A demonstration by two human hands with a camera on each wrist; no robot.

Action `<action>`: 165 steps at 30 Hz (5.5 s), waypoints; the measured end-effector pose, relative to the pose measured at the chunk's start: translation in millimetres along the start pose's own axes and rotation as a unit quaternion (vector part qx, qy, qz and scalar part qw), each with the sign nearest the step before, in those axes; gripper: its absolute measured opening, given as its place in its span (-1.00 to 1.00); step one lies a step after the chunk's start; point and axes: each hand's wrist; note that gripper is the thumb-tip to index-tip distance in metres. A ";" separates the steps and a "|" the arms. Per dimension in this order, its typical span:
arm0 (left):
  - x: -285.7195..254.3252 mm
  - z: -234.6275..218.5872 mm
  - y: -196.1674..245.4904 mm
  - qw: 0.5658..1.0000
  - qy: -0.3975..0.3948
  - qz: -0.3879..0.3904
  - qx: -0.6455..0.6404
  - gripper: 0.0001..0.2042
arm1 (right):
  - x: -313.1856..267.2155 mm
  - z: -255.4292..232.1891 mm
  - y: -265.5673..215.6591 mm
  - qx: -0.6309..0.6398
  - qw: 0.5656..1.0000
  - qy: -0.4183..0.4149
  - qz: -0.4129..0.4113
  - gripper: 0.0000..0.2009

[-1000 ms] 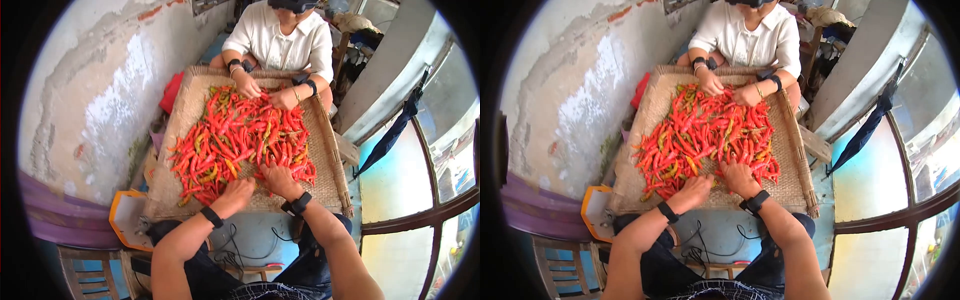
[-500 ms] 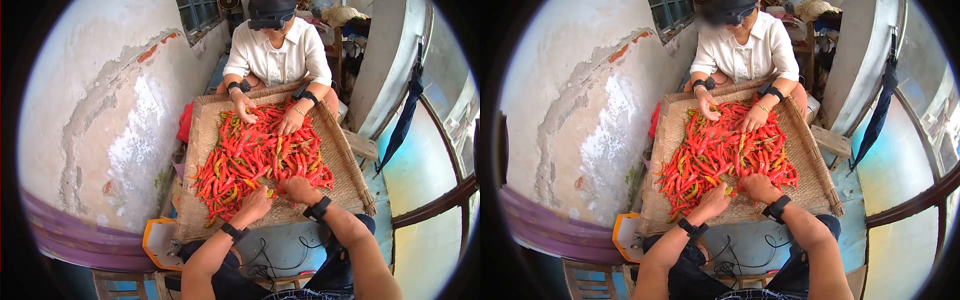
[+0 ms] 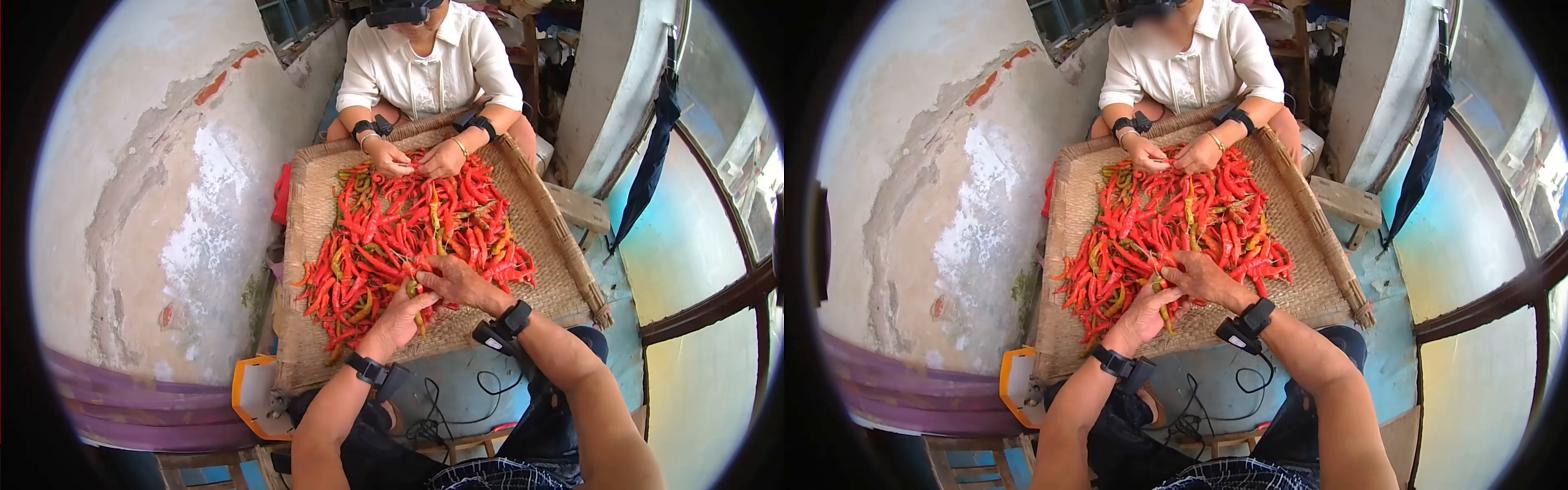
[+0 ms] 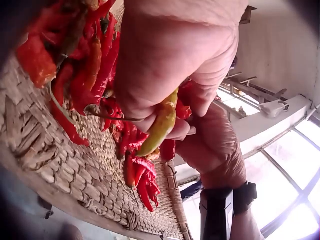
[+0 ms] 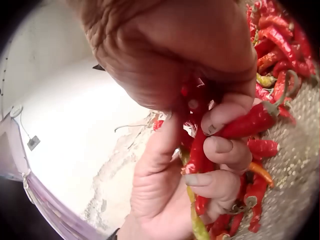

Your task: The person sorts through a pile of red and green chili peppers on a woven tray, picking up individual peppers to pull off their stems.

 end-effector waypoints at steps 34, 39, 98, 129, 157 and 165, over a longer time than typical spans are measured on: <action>-3.5 5.9 5.2 0.996 0.062 0.027 -0.051 -0.81 | -19.3 -2.2 -6.3 0.122 0.992 -0.018 0.021 -0.56; -2.8 8.8 4.4 0.996 0.074 0.035 -0.038 -0.83 | -18.5 4.5 -4.9 0.054 0.994 0.047 -0.081 -0.62; 4.1 -2.8 -8.1 0.983 0.181 0.014 -0.002 -0.84 | -0.7 -22.5 42.6 -0.481 0.866 -0.038 -0.132 -0.62; -1.2 2.9 -9.9 0.986 0.160 0.037 -0.029 -0.86 | -17.4 -3.9 2.7 -0.149 0.989 -0.004 -0.010 -0.81; 1.7 0.1 -14.4 0.975 0.214 0.051 0.026 -0.83 | -14.6 -40.2 -24.6 0.137 0.986 0.098 -0.012 -0.71; -6.5 6.8 -7.8 0.995 0.043 0.037 0.078 -0.83 | -16.8 -23.9 1.1 -0.182 0.962 -0.022 -0.201 -0.59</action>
Point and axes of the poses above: each hand's wrist, its own x-axis towards the middle knuckle, its own z-axis out of the palm, y = z × x, and after that the axes turned 13 degrees about y, right-handed
